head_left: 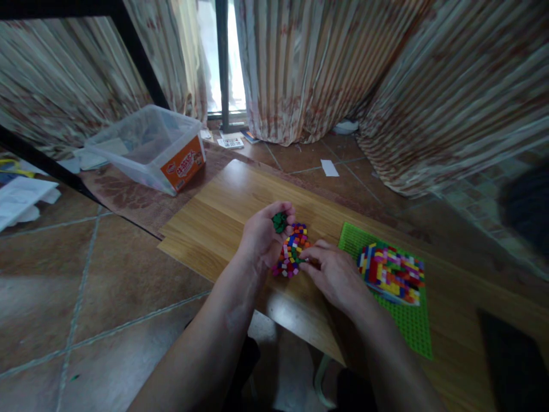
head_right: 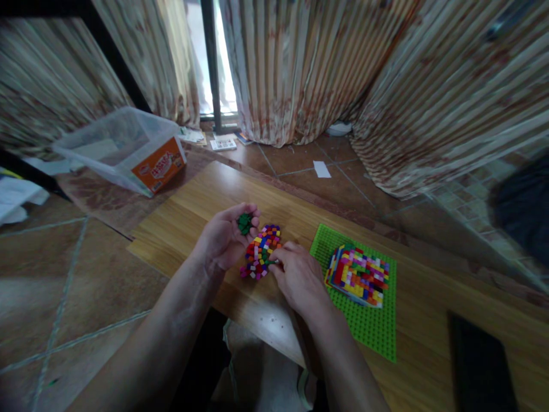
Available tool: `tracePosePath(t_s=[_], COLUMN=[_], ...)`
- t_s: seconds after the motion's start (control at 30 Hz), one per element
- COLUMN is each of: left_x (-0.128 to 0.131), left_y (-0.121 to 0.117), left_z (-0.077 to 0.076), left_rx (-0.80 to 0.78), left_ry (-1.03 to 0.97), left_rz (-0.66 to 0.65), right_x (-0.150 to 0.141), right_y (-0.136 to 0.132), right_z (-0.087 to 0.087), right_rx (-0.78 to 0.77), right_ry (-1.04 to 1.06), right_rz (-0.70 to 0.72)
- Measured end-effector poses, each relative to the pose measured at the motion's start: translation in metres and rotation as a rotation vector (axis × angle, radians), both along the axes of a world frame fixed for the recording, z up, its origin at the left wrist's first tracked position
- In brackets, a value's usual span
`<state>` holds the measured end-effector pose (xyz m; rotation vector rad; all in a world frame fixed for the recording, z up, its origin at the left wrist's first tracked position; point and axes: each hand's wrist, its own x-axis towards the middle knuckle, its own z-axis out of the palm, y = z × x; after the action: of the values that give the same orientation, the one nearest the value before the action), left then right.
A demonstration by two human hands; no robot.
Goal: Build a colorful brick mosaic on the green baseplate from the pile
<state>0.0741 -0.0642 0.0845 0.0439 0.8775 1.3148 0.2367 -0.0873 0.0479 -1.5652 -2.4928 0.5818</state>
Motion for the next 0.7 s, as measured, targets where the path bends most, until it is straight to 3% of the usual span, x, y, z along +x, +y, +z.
tracePosePath(t_s=[0.37,0.7], left_x=[0.0013,-0.0007], left_y=[0.0002,-0.0007], left_z=[0.001,0.0017], left_rx=[-0.011,-0.001], left_ry=[0.017,0.003], left_rz=[0.005,-0.012], right_x=[0.0035,-0.0015], right_y=[0.001,0.0003], right_z=[0.0019,-0.0004], right_rx=[0.034,0.07], right_ry=[0.101,0.062], right_rz=[0.026,0.158])
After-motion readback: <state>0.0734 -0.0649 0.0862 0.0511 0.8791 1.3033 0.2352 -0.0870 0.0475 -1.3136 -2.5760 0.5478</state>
